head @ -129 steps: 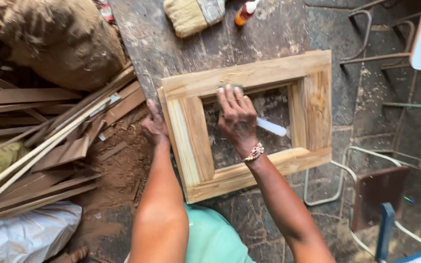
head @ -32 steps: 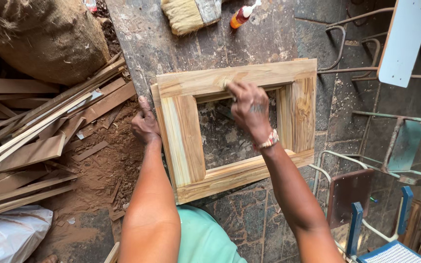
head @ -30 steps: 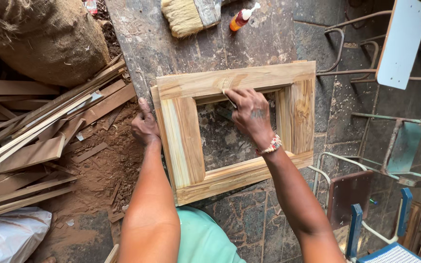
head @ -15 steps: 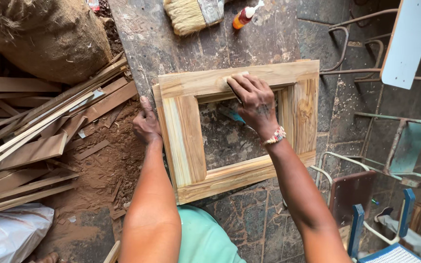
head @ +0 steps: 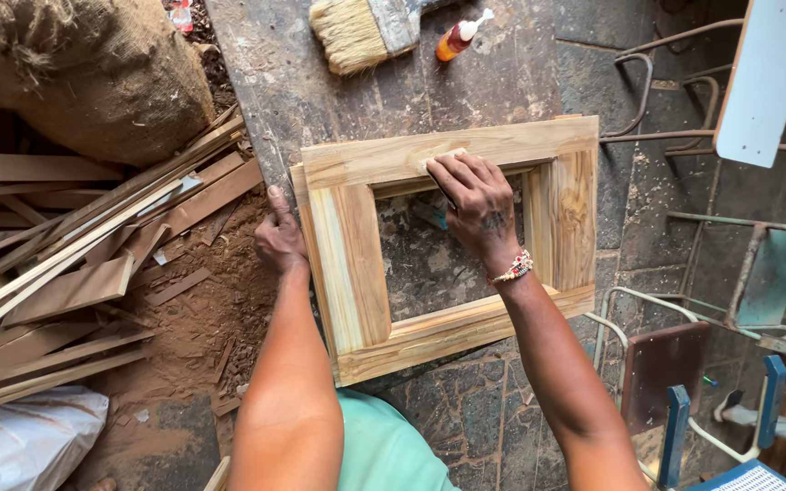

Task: The person sands a rectangular wooden frame using a sanding block, focusing on the edges and corners. They rotate the frame to access different sides and occasionally use their fingers to smooth the surface.

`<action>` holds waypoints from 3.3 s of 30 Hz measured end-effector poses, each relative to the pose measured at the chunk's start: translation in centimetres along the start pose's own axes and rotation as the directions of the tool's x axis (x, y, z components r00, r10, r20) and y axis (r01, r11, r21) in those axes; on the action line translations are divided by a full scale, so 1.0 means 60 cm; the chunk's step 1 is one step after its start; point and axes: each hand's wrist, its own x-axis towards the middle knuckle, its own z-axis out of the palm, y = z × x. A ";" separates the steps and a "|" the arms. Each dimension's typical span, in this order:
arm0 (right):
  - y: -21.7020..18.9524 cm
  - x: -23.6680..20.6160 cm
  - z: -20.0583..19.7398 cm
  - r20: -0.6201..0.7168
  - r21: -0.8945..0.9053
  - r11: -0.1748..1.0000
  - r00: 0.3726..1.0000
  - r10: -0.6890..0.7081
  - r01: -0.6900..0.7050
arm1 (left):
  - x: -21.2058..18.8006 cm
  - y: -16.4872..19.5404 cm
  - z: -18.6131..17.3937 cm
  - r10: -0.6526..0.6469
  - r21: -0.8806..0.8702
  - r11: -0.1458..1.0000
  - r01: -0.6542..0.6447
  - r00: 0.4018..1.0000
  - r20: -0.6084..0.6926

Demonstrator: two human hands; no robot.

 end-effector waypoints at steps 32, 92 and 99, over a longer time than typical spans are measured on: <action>-0.182 -0.297 -0.082 0.356 0.852 -0.023 0.546 0.758 -0.523 | 0.027 0.004 -0.009 -0.003 -0.042 0.999 0.005 0.999 0.054; 0.042 -0.554 -0.285 0.356 0.822 -0.095 0.377 0.855 -0.561 | -0.041 0.100 -0.076 0.034 -0.046 0.998 -0.040 0.991 -0.126; 0.152 -0.557 -0.336 0.349 0.891 -0.165 0.404 0.845 -0.423 | -0.047 0.120 -0.132 -0.044 0.211 0.977 0.014 0.989 0.143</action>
